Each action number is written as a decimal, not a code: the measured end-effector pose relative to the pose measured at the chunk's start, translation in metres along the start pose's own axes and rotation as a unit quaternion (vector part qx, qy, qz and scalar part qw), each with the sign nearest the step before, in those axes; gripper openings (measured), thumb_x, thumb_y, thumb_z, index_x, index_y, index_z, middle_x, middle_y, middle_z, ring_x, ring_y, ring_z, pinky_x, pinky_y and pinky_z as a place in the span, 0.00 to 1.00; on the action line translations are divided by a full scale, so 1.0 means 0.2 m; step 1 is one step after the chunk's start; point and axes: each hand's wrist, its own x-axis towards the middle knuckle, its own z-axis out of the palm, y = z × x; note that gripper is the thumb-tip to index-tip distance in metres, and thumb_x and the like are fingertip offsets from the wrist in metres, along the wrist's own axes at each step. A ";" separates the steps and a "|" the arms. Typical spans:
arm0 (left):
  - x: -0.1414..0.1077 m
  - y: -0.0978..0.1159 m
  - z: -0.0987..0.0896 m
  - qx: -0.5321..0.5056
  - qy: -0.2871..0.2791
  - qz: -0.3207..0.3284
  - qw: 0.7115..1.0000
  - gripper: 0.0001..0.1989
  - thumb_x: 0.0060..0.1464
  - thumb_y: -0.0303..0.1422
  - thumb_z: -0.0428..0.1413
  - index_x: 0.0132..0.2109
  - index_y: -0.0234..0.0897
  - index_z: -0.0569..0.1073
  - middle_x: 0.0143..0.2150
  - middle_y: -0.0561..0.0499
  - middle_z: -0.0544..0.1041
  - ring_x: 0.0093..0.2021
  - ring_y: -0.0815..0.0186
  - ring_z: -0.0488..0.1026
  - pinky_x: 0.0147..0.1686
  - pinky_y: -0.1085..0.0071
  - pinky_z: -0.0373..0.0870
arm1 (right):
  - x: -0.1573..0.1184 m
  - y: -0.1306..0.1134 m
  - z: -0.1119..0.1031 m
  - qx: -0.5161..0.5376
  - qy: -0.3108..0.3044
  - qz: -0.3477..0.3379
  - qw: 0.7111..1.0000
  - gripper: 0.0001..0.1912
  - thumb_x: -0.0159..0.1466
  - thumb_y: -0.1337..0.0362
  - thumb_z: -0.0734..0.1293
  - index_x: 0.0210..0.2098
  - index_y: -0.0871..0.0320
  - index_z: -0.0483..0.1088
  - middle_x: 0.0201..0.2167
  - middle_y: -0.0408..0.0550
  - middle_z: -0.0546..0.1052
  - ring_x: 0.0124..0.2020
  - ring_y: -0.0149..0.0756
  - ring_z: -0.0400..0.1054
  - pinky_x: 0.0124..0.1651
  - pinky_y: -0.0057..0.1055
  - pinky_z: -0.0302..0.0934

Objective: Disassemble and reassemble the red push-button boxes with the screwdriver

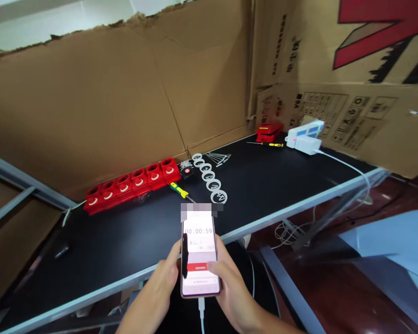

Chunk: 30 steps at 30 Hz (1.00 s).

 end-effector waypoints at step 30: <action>0.32 0.18 -0.28 0.011 0.290 0.048 0.956 0.38 0.45 0.60 0.81 0.52 0.36 0.90 0.37 0.45 0.92 0.30 0.53 0.87 0.32 0.60 0.88 | 0.13 0.01 0.26 0.032 -0.130 0.038 0.990 0.41 0.66 0.62 0.75 0.76 0.49 0.62 0.56 0.47 0.72 0.41 0.33 0.76 0.26 0.21 0.77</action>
